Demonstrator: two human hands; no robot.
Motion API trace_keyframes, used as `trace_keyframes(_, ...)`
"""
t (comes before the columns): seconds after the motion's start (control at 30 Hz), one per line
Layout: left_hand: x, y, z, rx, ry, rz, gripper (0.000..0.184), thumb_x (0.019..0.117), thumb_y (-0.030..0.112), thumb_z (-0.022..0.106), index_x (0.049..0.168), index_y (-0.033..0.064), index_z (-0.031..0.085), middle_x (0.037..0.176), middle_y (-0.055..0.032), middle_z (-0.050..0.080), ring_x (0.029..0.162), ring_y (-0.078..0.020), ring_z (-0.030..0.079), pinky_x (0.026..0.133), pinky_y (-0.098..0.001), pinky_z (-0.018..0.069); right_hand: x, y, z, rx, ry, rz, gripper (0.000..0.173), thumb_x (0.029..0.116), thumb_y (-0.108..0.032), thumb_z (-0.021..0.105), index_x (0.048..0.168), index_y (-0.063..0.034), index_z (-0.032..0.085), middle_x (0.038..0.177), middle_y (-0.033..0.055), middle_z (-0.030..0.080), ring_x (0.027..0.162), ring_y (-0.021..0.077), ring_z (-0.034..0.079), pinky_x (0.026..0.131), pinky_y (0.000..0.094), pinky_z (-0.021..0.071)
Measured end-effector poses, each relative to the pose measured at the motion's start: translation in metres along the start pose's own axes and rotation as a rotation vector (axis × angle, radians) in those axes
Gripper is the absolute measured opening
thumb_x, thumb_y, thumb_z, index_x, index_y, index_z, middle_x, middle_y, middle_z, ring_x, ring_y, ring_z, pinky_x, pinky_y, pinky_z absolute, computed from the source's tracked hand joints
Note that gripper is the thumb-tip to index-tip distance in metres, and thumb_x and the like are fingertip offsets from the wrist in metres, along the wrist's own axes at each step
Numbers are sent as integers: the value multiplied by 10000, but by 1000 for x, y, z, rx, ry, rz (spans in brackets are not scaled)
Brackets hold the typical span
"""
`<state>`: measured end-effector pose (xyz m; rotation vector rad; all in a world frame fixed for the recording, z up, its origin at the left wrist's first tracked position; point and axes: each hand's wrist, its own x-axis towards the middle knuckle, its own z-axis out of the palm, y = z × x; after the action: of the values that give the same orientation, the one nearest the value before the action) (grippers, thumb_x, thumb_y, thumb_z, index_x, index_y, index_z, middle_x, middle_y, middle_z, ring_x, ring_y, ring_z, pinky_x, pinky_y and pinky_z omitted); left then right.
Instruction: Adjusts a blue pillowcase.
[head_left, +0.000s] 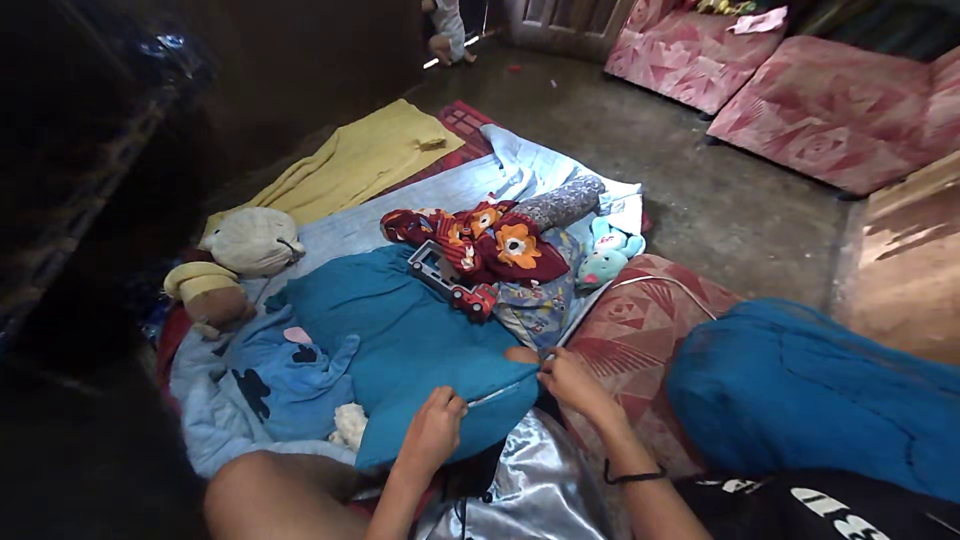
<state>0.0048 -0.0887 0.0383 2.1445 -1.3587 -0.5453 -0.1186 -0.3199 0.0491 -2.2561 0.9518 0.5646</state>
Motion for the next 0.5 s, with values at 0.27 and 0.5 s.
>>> trace_keyframes(0.27, -1, -11, 12, -19, 178, 63, 151, 943, -15, 633, 1010, -58, 760, 979, -253, 709, 962, -415, 710, 868, -486, 584, -18, 8, 3, 284, 470, -303, 224, 971, -25, 627, 1150, 83, 708, 1394, 313, 568, 1221, 456, 605, 1037, 555, 477)
trace_keyframes(0.5, -4, -11, 15, 10, 252, 93, 288, 923, -27, 637, 1200, -82, 693, 997, -248, 721, 940, -416, 723, 852, -492, 591, -24, -20, 36, -17, 288, -554, 664, 835, -159, 824, 1438, -31, 578, 1566, 235, 449, 1490, 484, 328, 1174, 697, 231)
